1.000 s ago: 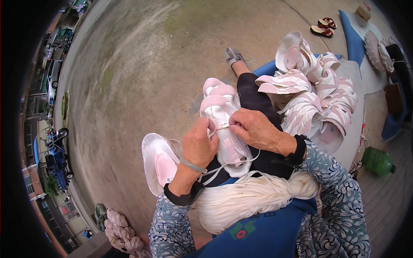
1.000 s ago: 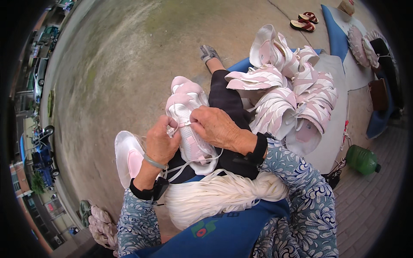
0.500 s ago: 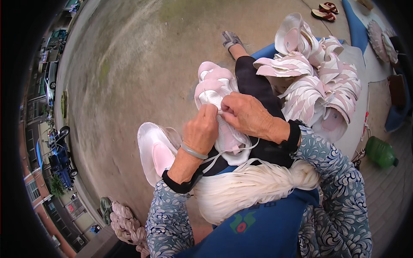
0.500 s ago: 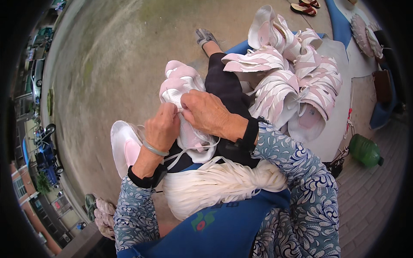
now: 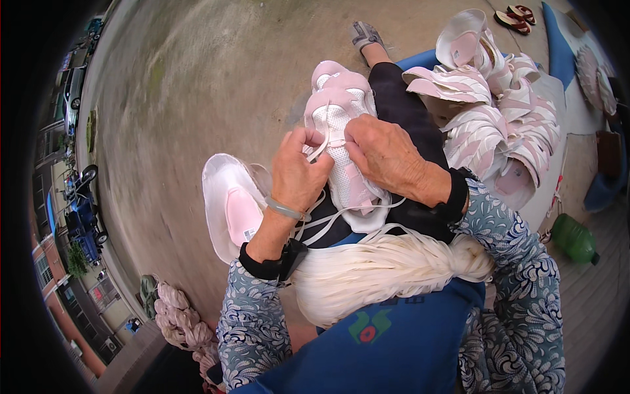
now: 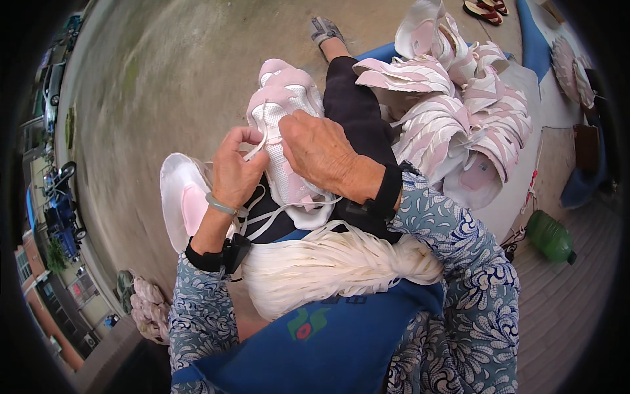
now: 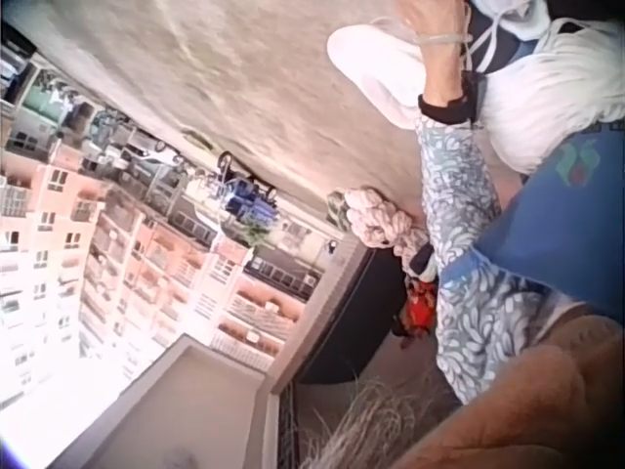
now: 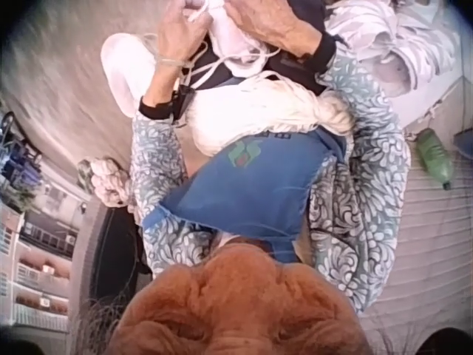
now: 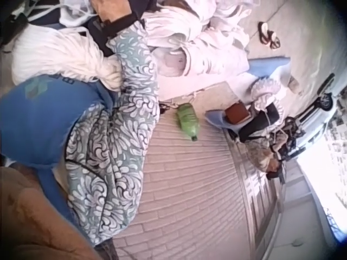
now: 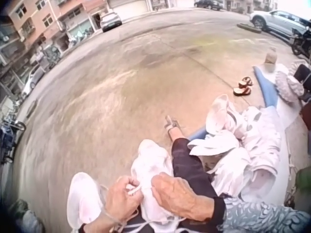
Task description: Lacing white shoelaces into pink and white sneakers.
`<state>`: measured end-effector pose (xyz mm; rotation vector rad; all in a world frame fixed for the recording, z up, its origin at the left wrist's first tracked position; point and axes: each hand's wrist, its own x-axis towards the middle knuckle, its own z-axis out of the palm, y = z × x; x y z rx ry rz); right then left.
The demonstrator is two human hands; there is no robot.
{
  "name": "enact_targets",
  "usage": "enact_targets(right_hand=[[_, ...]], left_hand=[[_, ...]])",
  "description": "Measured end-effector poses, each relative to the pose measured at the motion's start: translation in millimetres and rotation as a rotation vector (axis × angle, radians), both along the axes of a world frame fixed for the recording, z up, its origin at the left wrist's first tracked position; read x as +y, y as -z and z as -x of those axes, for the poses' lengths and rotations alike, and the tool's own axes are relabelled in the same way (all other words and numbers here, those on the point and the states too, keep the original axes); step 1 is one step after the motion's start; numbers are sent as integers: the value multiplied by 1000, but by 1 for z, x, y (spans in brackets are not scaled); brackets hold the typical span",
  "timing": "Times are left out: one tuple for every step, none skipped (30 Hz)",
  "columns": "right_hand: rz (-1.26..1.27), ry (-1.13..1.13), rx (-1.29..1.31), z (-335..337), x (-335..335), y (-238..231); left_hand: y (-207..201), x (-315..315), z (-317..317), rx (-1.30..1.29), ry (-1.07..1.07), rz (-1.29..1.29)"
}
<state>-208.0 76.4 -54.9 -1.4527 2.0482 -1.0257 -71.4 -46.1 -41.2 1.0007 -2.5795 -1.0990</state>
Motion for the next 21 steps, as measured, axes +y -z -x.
enact_targets(right_hand=[[4, 6, 26, -2, -1, 0], [2, -1, 23, -3, -2, 1], [-11, -9, 41, -5, -3, 1], [-23, -17, 60, -6, -4, 2], [-28, -19, 61, -8, -5, 2], [-40, -21, 57, -9, -7, 2], [-52, -24, 53, -11, -8, 1], [-50, -27, 50, -9, -8, 0], [-28, -40, 20, -3, -7, 1], [-4, -52, -11, 0, -6, 1], [-4, -53, -11, 2, -5, 1], [-18, -53, -64, 4, -4, -1], [-32, -52, -116, 6, -2, -2], [-33, -49, -115, 5, -1, -1], [-15, -38, -125, 3, 0, 0], [4, -26, -135, 2, 0, 0], [6, -24, -137, 3, 1, 0], [12, -27, -153, 4, 2, 1], [18, -29, -169, 5, 3, 1], [17, -24, -170, 6, 4, 2], [35, -28, -186, 6, 4, 3]], left_hand=[[3, -2, -2, -1, -27, -88], [4, -3, -4, -4, -34, -91], [3, -3, -3, -10, -59, -150], [4, -3, -3, -17, -84, -208], [5, -2, -3, -16, -85, -213], [5, -1, -3, 32, -110, -240], [4, 0, -3, 81, -135, -265], [1, 1, -4, 78, -139, -263], [-2, 3, -3, 85, -47, -111], [-4, 4, -2, 90, 44, 41], [-5, 5, -1, 89, 43, 41], [-6, 5, 0, 72, 111, 142], [-8, 6, 3, 55, 180, 243], [-10, 7, 6, 57, 183, 241], [-13, 8, 10, -52, 205, 292], [-15, 8, 13, -161, 227, 342], [-15, 9, 15, -163, 229, 344], [-13, 11, 18, -222, 238, 394], [-12, 13, 19, -280, 246, 443], [-10, 13, 19, -280, 251, 443], [-8, 13, 18, -281, 248, 447]])
